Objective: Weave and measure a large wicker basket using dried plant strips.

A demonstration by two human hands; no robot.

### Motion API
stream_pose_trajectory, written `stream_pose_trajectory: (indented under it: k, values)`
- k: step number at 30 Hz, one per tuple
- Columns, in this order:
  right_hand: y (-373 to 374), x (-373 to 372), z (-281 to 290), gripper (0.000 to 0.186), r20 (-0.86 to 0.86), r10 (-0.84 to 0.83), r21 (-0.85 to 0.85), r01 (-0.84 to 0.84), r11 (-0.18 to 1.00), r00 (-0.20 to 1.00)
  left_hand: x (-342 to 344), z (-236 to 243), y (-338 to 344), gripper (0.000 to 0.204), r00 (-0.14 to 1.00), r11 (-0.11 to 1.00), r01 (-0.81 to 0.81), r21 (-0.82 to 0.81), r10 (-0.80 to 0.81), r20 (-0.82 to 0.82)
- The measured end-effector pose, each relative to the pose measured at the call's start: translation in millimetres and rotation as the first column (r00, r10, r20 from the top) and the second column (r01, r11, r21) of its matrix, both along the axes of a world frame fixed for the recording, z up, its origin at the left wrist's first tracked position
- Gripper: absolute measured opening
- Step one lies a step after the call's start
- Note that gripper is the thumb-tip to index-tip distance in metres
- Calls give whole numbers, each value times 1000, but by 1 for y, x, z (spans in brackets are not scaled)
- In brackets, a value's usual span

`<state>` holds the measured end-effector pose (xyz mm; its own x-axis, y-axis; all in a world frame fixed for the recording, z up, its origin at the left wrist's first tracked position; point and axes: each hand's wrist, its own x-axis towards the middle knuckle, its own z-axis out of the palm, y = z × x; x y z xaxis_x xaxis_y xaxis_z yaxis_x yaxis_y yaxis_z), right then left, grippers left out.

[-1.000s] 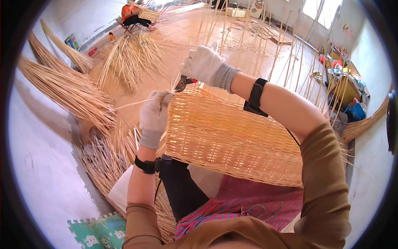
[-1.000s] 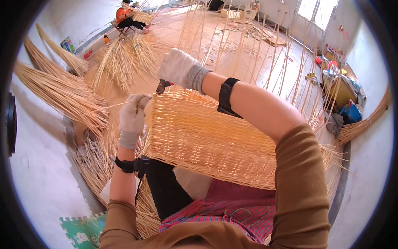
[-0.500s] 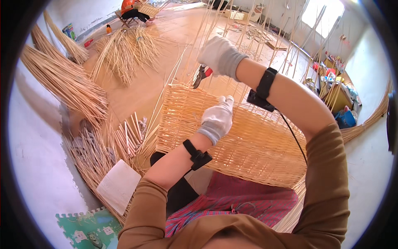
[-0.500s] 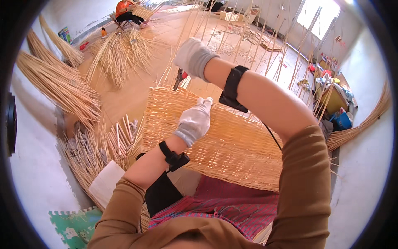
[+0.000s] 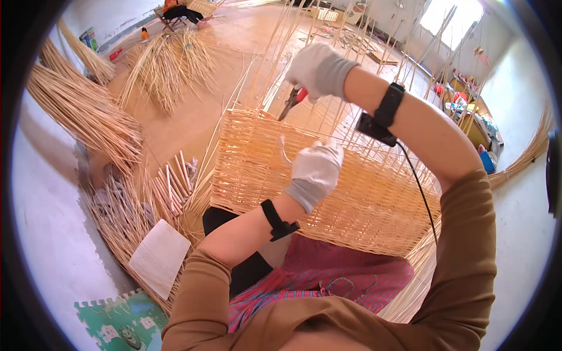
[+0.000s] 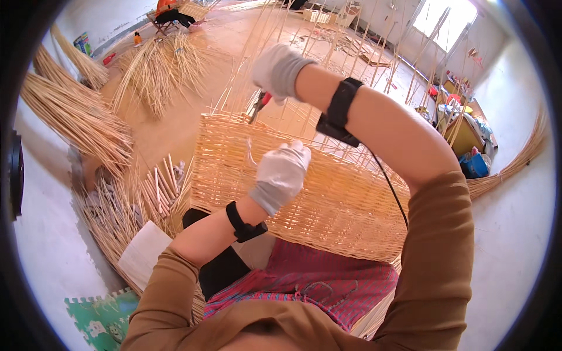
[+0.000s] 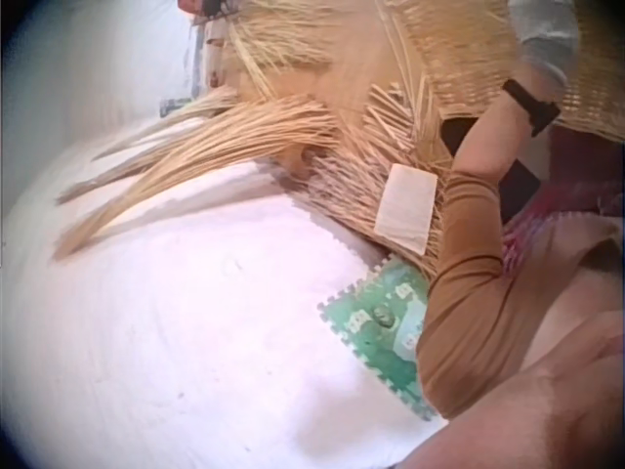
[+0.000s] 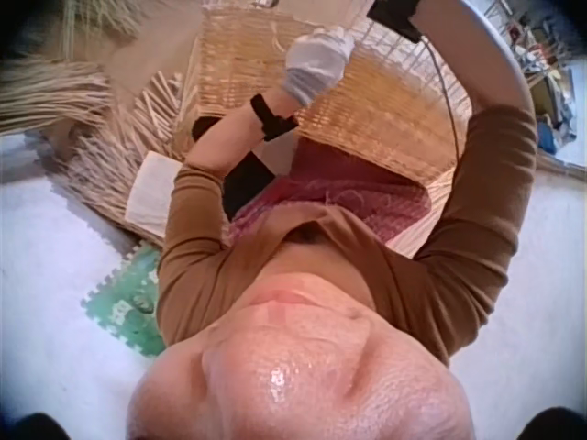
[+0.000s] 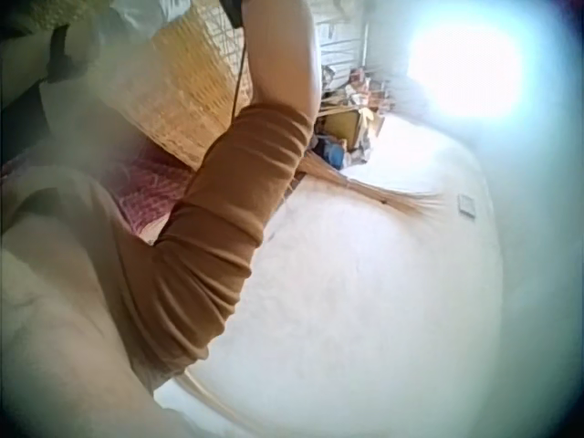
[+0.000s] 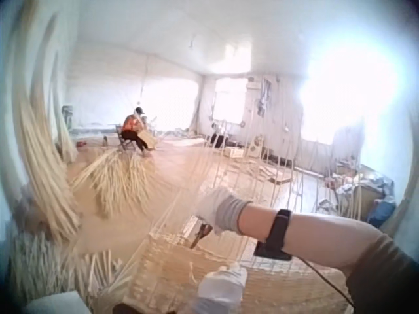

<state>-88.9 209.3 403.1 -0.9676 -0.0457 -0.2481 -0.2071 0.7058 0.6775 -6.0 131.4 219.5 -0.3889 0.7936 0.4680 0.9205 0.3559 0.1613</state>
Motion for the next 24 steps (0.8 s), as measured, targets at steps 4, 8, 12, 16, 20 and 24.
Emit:
stream_pose_trajectory:
  k: [4, 8, 12, 16, 20, 24]
  values:
    - [13, 1, -3, 33, 35, 24, 19, -25, 1000, 999, 9, -3, 13, 24, 984, 998, -18, -61, 29, 176]
    - [12, 3, -25, 35, -34, 58, 72, -56, 996, 998, -13, -4, 34, 27, 963, 996, -90, 5, 86, 255]
    - [25, 16, -23, 36, -33, 74, -39, -75, 996, 997, -10, -5, 37, 27, 981, 994, -76, 81, 60, 184]
    - [47, 31, -9, 43, 104, -163, -157, 178, 972, 981, 30, -1, 37, 28, 943, 996, 74, -48, -54, 329]
    - [55, 37, -15, 47, 10, 11, -64, -10, 998, 1000, 35, 4, 52, 36, 913, 988, 44, -147, 20, 407]
    - [54, 29, -25, 44, 46, -76, 8, 76, 997, 996, 18, -1, 74, 47, 924, 990, 39, -136, 16, 383]
